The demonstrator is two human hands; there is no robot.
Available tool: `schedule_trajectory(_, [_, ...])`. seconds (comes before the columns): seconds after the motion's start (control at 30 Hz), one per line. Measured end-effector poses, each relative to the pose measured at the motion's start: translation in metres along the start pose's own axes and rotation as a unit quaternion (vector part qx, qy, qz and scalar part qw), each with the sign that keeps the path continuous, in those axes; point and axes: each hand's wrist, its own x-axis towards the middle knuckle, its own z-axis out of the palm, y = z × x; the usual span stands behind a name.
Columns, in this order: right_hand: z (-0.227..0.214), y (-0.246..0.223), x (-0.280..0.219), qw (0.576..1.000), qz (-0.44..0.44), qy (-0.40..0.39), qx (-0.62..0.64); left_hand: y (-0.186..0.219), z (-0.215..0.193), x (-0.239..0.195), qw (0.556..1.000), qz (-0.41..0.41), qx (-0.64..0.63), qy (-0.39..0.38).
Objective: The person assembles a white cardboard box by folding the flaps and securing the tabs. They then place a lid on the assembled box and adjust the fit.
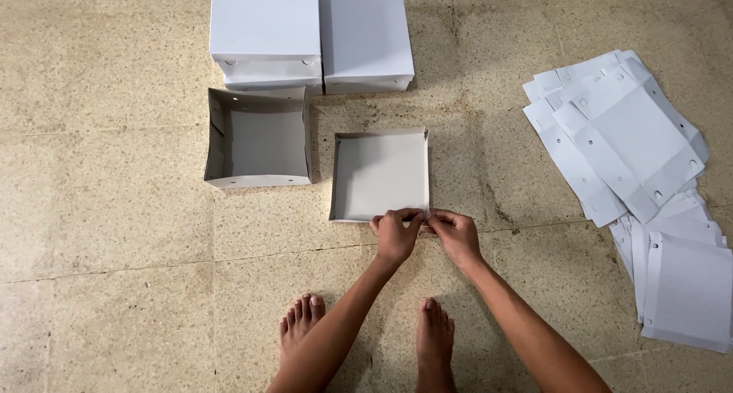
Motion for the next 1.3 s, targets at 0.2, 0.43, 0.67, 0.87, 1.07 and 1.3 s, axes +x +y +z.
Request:
schedule_trajectory(0.2, [0.002, 0.002, -0.011, 0.995, -0.096, 0.034, -0.017, 0.003, -0.002, -0.001, 1.000, -0.015, -0.002, 0.002])
schedule_trajectory(0.43, [0.014, 0.002, -0.017, 0.981, -0.193, 0.022, -0.008, 0.005, -0.010, 0.003, 0.999, -0.033, 0.010, -0.008])
schedule_trajectory(0.67, [0.022, 0.015, -0.016, 0.984, -0.128, 0.051, 0.115, 0.014, -0.015, 0.002, 0.999, -0.053, -0.002, -0.003])
schedule_trajectory(0.87, [0.027, 0.032, -0.023, 0.979, -0.172, 0.062, 0.095, 0.008, -0.013, 0.006, 0.997, -0.066, 0.002, -0.027])
schedule_trajectory(1.07, [0.037, 0.049, -0.033, 0.974, -0.188, 0.084, 0.091, 0.017, -0.018, 0.005, 0.995, -0.082, 0.023, -0.045])
schedule_trajectory(1.3, [0.041, 0.076, -0.031, 0.967, -0.171, 0.143, 0.126, -0.041, 0.040, 0.006, 0.995, 0.062, 0.077, 0.016])
